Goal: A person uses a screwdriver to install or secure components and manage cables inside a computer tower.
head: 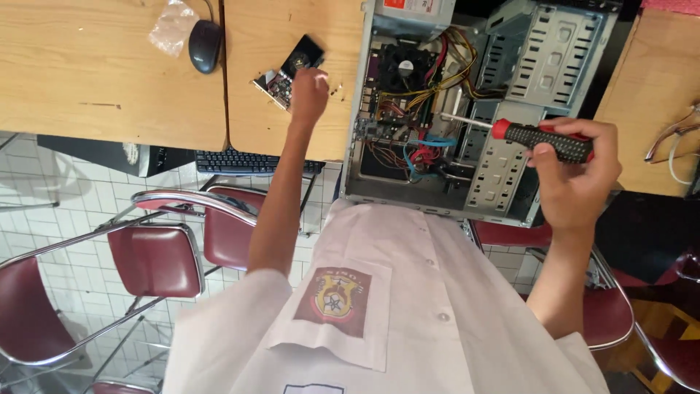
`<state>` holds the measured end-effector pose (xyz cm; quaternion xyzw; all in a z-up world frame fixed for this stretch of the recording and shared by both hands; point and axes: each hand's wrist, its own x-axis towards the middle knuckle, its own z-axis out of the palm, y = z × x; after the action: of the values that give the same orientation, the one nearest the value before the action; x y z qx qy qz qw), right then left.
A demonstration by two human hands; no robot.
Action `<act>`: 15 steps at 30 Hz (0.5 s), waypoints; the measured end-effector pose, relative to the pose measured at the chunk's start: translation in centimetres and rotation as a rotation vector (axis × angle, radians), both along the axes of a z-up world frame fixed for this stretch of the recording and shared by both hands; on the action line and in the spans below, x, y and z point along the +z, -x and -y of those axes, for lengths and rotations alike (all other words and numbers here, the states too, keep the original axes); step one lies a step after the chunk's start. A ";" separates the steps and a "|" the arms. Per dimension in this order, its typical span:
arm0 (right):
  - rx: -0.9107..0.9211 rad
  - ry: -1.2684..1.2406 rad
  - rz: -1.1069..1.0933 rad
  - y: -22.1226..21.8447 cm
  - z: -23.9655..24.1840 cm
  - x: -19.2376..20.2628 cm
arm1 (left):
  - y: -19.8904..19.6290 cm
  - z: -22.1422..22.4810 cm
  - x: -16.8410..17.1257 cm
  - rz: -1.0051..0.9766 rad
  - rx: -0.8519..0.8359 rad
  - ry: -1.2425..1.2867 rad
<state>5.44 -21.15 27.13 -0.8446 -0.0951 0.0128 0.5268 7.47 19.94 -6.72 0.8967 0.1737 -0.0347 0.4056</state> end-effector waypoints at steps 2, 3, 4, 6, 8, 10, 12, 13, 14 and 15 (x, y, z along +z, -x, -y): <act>0.003 -0.015 0.000 0.1 0.0 -0.2 | -1.1 0.7 -4.9 -0.111 -0.097 -0.112; -0.001 -0.011 -0.001 0.2 0.0 -0.2 | -1.1 0.8 -6.7 -0.112 -0.102 -0.108; -0.013 -0.030 -0.018 0.4 0.1 -0.3 | -1.1 0.9 -8.5 -0.061 -0.173 -0.233; -0.031 -0.049 -0.028 0.6 0.1 -0.2 | -0.9 1.1 -10.5 -0.003 -0.249 -0.358; -0.066 -0.023 -0.049 0.9 0.1 0.1 | -0.7 1.2 -10.9 0.028 -0.250 -0.383; -0.080 -0.022 -0.062 0.9 0.4 0.0 | -0.5 1.7 -10.1 0.034 -0.252 -0.376; -0.086 -0.024 -0.076 1.0 0.4 -0.3 | -0.1 2.0 -9.6 0.038 -0.246 -0.372; -0.095 -0.027 -0.085 0.9 0.4 -0.4 | -0.3 2.3 -9.5 0.040 -0.222 -0.331; -0.104 -0.031 -0.093 0.8 0.4 -0.4 | -0.4 2.6 -9.5 0.041 -0.197 -0.290; -0.106 -0.031 -0.091 0.7 0.4 -0.6 | -0.5 2.6 -10.1 0.043 -0.200 -0.290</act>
<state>4.73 -21.59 26.55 -0.8388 -0.0261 0.0219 0.5434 7.95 17.36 -16.87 0.9592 0.0783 -0.0302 0.2700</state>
